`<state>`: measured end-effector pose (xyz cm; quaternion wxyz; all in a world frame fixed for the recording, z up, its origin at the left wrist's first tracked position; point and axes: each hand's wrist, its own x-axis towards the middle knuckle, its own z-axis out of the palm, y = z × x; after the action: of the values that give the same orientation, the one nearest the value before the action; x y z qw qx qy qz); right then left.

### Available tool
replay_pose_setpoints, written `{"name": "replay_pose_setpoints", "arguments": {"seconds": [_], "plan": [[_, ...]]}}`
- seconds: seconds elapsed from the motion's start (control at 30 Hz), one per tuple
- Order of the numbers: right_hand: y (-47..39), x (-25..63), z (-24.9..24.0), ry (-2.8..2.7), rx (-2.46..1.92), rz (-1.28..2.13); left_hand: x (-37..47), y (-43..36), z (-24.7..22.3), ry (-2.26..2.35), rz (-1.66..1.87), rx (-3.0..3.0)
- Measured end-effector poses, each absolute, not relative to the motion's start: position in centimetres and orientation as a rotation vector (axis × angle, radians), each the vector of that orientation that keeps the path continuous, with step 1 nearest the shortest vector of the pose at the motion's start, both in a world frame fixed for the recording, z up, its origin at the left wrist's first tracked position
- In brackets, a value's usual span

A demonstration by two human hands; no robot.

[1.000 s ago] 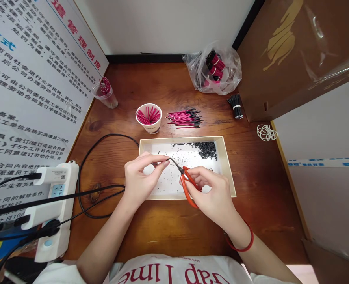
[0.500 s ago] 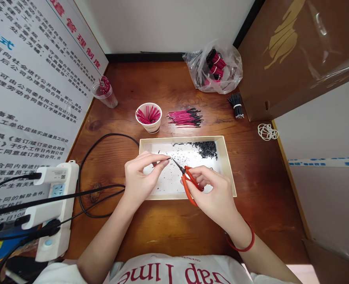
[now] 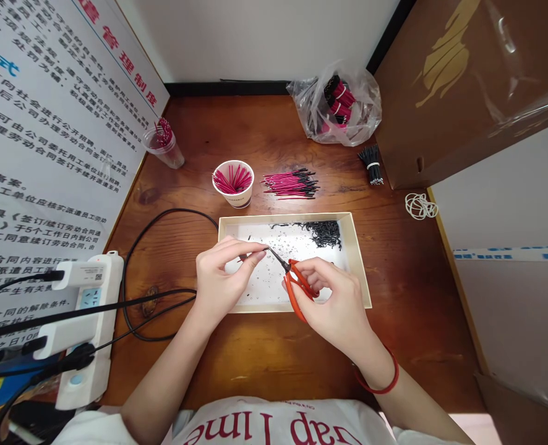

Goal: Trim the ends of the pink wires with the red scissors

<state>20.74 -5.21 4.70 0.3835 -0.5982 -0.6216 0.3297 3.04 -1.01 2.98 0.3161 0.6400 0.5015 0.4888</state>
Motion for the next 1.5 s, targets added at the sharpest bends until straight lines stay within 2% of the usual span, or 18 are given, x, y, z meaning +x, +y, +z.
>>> {"name": "replay_pose_setpoints", "arguments": {"seconds": [1.5], "plan": [[-5.33, 20.78, 4.46, -1.568, -1.526, 0.834, 3.02, -0.98, 3.09, 1.3, 1.289, 1.738]]}}
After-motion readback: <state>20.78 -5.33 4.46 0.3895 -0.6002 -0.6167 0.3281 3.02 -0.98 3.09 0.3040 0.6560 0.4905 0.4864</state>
